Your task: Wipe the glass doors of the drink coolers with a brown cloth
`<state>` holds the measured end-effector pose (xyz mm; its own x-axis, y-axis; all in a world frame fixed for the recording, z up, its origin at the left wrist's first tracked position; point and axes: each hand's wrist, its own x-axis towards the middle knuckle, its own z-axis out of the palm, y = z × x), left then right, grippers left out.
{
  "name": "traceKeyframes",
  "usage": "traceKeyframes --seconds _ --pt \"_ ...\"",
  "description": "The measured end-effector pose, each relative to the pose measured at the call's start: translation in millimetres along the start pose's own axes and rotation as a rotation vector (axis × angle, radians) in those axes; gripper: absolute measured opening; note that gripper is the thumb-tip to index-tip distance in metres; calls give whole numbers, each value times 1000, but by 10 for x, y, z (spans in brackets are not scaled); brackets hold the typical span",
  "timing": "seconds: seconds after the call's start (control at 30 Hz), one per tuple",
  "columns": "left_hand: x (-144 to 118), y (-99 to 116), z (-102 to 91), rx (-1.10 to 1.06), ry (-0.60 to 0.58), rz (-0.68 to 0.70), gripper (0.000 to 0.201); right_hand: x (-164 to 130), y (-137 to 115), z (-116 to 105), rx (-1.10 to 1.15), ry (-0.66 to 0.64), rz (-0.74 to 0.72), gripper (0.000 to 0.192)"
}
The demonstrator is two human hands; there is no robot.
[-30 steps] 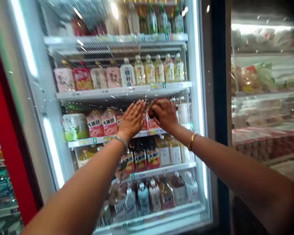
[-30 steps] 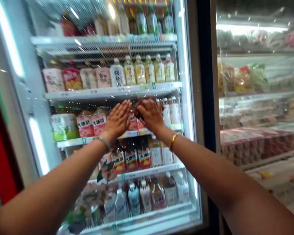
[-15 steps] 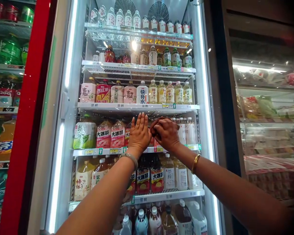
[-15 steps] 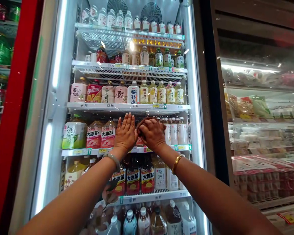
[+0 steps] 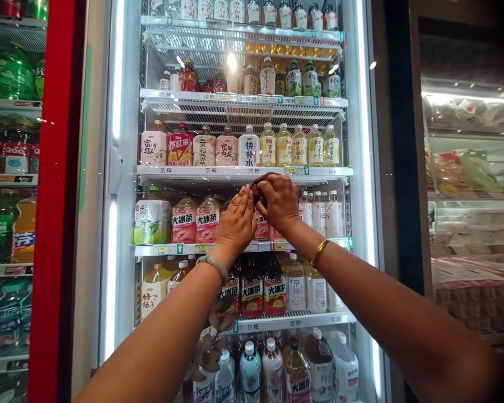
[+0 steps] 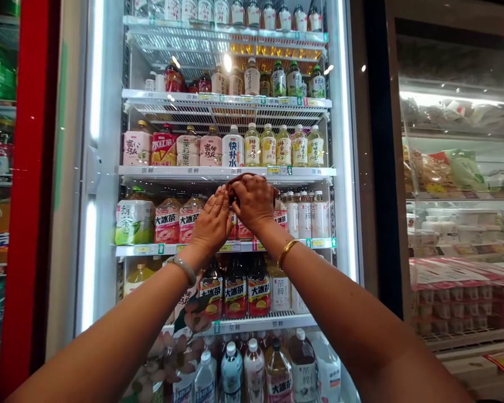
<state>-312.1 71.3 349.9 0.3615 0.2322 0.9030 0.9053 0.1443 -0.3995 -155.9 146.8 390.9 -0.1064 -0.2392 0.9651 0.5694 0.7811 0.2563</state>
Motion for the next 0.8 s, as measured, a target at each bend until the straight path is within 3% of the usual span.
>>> traceKeyframes --seconds 0.07,0.17,0.2,0.23,0.3,0.37,0.4,0.43,0.5,0.63,0.7,0.8 --pt "-152 -33 -35 15 7 -21 76 -130 24 -61 3 -80 -190 28" --pt "-349 -77 -107 56 24 -30 78 -228 279 -171 35 -164 -516 20" --pt "-381 -104 -135 64 24 -17 77 -198 361 -186 41 -183 -565 18" --pt "-392 -141 -163 64 21 -2 76 -135 408 -183 40 -193 -555 18" --pt "-363 -249 -221 63 17 6 76 49 359 -120 19 -158 -367 23" --pt "-312 -388 -278 79 33 -31 77 212 132 -8 1 -81 -126 29" --pt "-296 -460 -305 92 41 -55 77 253 -13 47 -3 -61 -71 31" --pt "-292 -528 -333 102 42 -75 78 258 -151 91 -5 -62 -72 30" --pt "-333 -644 -387 109 22 -85 78 183 -331 122 2 -120 -228 25" --pt "-509 -778 -484 111 -61 -28 78 45 -189 34 50 -280 -679 24" --pt "-563 -810 -512 112 -92 -7 79 144 -75 23 32 -289 -661 24" --pt "-552 -835 -530 111 -105 -9 78 395 -211 122 -12 -200 -337 28"
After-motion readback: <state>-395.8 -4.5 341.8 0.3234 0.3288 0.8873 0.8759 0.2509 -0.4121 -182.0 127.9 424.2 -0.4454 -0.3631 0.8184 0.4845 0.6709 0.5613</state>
